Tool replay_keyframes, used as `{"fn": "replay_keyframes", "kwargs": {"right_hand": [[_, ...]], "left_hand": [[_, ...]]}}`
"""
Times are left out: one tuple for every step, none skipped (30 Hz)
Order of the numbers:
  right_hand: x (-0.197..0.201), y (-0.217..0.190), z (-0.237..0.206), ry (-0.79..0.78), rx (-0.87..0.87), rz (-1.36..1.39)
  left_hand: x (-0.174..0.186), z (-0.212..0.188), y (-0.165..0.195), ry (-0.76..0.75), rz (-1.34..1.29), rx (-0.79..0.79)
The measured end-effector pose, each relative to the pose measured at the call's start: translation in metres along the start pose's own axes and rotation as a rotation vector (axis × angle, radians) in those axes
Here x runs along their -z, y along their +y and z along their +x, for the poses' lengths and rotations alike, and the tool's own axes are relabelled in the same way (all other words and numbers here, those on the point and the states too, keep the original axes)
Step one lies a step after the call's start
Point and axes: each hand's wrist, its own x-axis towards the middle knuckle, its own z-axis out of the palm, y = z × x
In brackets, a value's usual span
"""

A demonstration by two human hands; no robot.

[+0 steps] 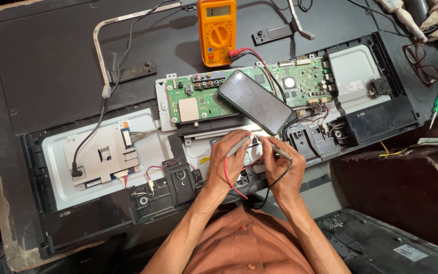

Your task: The person probes a small circuit board inside an opened television chassis with multimeter test leads, checking points on the board while a multimeter displays readings. A smartphone is placed on the main board as a light, and the person repositions the probes on different board points throughout.

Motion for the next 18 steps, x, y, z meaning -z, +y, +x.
{"fn": "replay_keyframes", "kwargs": {"right_hand": [[-0.0002,-0.0001,0.0001,0.002,0.000,-0.004],[-0.0001,-0.0002,0.0001,-0.001,-0.004,0.000],[0.0003,-0.0001,0.0000,-0.004,-0.008,0.004],[0.0006,-0.0003,-0.0003,-0.008,-0.012,0.009],[0.0004,-0.0005,-0.0003,-0.007,-0.014,0.014],[0.0003,-0.0008,-0.0005,-0.006,-0.017,0.019],[0.0004,-0.0010,-0.0007,-0.006,-0.020,0.023],[0.0007,-0.0009,-0.0007,-0.006,-0.015,0.017],[0.0009,-0.0010,-0.0006,-0.007,-0.011,0.012],[0.0008,-0.0012,-0.0006,-0.007,-0.006,0.006],[0.0010,-0.0013,-0.0006,-0.007,-0.005,0.002],[0.0012,-0.0014,-0.0007,-0.007,-0.003,-0.001],[0.0013,-0.0015,-0.0007,-0.007,-0.001,-0.005],[0.0013,-0.0015,-0.0008,-0.007,-0.005,-0.001],[0.0011,-0.0016,-0.0007,-0.006,-0.009,0.003],[0.0011,-0.0015,-0.0005,-0.006,-0.013,0.006],[0.0013,-0.0014,-0.0004,-0.004,-0.009,-0.004],[0.0014,-0.0012,-0.0002,-0.002,-0.006,-0.014]], "left_hand": [[0.0000,0.0001,-0.0001,0.002,-0.001,0.000],[0.0001,0.0002,-0.0003,0.002,-0.001,-0.002],[0.0002,0.0002,-0.0005,0.001,-0.001,-0.004],[0.0002,0.0000,-0.0006,0.001,-0.001,-0.006],[0.0003,0.0001,-0.0007,0.001,-0.003,-0.003],[0.0002,0.0000,-0.0007,0.001,-0.006,0.000],[0.0001,-0.0002,-0.0006,0.001,-0.009,0.004],[0.0000,-0.0004,-0.0007,0.000,-0.006,0.002],[0.0003,-0.0005,-0.0007,-0.001,-0.003,0.000],[0.0006,-0.0005,-0.0007,-0.001,0.001,-0.002],[0.0005,-0.0004,-0.0007,0.000,-0.001,-0.007],[0.0004,-0.0003,-0.0008,0.002,-0.002,-0.012],[0.0003,-0.0002,-0.0008,0.003,-0.004,-0.017],[0.0001,-0.0004,-0.0008,0.003,-0.004,-0.012],[0.0002,-0.0003,-0.0009,0.002,-0.004,-0.007],[-0.0001,-0.0002,-0.0010,0.002,-0.004,-0.002],[-0.0002,-0.0004,-0.0010,0.000,-0.008,-0.001],[-0.0002,-0.0004,-0.0011,-0.001,-0.012,0.000]]}}
